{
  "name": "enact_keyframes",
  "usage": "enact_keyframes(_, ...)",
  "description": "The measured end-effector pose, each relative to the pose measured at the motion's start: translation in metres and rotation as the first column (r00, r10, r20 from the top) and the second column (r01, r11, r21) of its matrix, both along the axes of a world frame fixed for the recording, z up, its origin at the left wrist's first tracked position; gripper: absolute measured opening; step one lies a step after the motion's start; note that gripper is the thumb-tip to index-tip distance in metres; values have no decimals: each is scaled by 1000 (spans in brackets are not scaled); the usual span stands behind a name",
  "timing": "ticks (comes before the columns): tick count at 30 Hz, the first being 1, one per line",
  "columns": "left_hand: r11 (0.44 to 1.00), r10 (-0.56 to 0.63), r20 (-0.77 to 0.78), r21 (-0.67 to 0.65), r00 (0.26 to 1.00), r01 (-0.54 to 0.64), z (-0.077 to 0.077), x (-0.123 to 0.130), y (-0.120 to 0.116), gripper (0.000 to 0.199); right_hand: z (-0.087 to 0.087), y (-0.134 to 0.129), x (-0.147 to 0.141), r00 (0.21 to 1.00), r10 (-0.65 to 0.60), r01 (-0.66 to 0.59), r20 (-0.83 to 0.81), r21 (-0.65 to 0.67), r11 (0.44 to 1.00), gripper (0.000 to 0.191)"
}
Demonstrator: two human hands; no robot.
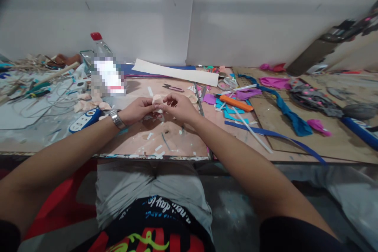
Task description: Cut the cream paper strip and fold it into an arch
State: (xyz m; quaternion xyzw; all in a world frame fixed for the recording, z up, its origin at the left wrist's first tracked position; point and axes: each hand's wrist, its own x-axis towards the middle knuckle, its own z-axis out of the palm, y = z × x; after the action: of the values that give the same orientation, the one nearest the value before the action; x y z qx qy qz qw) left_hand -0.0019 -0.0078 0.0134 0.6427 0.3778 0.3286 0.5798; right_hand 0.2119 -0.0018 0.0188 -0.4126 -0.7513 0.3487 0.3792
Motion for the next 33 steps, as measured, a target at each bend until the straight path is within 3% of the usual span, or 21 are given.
enact_keyframes(8, 995, 33, -121, 100, 992, -21, -2, 0, -2, 63, 2, -3, -3, 998, -17, 11, -56, -106, 994, 27)
enact_keyframes(16, 996, 15, -171, 94, 985, 1, 1, -1, -2, 67, 2, -6, -3, 998, 2, -14, -59, -206, 978, 36)
enact_keyframes(22, 997, -40, -154, 58, 987, 49, 1, -2, -2, 64, 2, -6, -4, 996, -18, 1, -84, -207, 978, 31)
enact_keyframes(28, 996, -24, -155, 78, 988, 37, 0, -2, -2, 61, 3, -7, -3, 997, 13, -33, -75, -266, 963, 35)
enact_keyframes(33, 997, 5, -183, 71, 983, 8, -1, -2, -2, 59, 1, -5, -2, 998, 14, -28, -66, -222, 975, 44)
